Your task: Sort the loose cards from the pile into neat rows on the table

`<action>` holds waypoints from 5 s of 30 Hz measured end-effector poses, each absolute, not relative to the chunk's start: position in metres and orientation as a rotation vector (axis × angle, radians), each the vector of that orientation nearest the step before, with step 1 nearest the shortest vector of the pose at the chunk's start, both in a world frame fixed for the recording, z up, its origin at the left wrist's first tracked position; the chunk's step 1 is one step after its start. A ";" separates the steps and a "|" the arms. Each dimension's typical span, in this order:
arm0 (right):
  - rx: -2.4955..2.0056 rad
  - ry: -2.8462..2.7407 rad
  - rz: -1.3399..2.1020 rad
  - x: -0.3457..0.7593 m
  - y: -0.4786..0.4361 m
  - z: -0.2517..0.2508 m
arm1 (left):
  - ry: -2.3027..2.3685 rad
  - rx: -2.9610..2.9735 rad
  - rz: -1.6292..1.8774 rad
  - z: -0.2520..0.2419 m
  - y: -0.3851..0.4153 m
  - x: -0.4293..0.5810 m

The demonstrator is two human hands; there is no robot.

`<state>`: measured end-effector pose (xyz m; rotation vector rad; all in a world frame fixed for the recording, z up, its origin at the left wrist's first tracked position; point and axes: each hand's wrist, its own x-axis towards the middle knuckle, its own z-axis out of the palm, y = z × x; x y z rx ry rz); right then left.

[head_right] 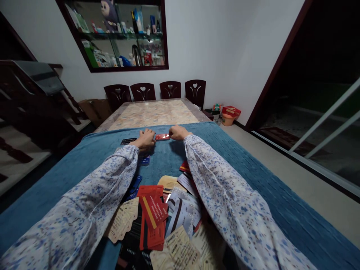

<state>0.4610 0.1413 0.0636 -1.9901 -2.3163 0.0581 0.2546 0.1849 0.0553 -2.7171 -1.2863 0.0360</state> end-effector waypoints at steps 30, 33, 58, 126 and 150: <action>-2.022 -2.267 -0.043 0.479 0.004 0.057 | -1.048 -2.922 -0.253 0.035 0.074 0.260; -2.039 -2.260 -0.063 0.481 -0.009 0.051 | -1.048 -2.944 -0.300 0.030 0.067 0.263; -1.890 -2.326 -0.137 0.493 -0.074 0.025 | -0.659 -3.285 -0.240 -0.006 0.058 0.279; -2.034 -1.943 -0.313 0.460 -0.066 0.010 | -0.729 -3.237 -1.154 -0.007 0.071 0.270; -2.106 -2.050 -0.224 0.458 -0.060 0.014 | -0.866 -3.308 -0.911 -0.015 0.070 0.273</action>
